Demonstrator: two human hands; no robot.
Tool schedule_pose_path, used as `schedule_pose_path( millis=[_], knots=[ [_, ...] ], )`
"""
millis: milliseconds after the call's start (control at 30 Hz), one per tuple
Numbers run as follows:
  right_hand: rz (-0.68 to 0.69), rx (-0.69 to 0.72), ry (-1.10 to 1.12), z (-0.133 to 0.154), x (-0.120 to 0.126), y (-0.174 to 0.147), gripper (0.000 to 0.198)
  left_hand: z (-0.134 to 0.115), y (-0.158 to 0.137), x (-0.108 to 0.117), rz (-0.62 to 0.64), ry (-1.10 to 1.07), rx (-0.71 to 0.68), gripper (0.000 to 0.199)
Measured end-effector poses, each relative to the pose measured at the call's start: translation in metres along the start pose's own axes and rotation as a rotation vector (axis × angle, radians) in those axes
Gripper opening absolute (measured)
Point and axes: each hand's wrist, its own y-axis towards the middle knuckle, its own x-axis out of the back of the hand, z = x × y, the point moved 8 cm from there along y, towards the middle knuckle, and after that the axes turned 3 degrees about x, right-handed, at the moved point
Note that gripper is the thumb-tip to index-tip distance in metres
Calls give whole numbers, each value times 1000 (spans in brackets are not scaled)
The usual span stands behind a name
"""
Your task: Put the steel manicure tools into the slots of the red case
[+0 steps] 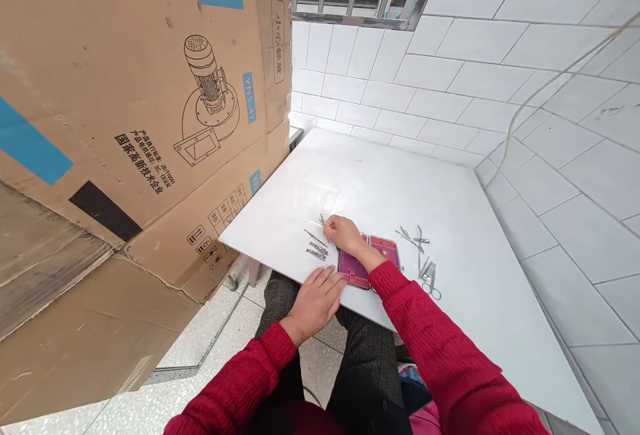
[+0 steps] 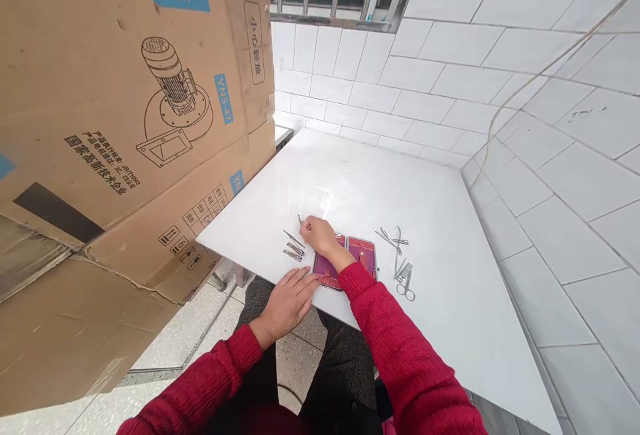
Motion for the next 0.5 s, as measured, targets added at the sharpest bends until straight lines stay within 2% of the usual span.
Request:
schedule_pose_path(
  millis=[100, 233, 333, 500],
  knots=[
    [-17, -68, 433, -16, 1, -7, 9, 0, 1, 0, 6, -9, 4, 41],
    [-53, -119, 756, -32, 7, -21, 15, 0, 3, 1, -2, -27, 6, 40],
    [-52, -135, 844, -42, 12, -32, 20, 0, 3, 2, -9, -34, 8, 39],
    [-86, -119, 773, -58, 19, -45, 16, -2, 1, 3, -1, -18, 13, 39]
  ],
)
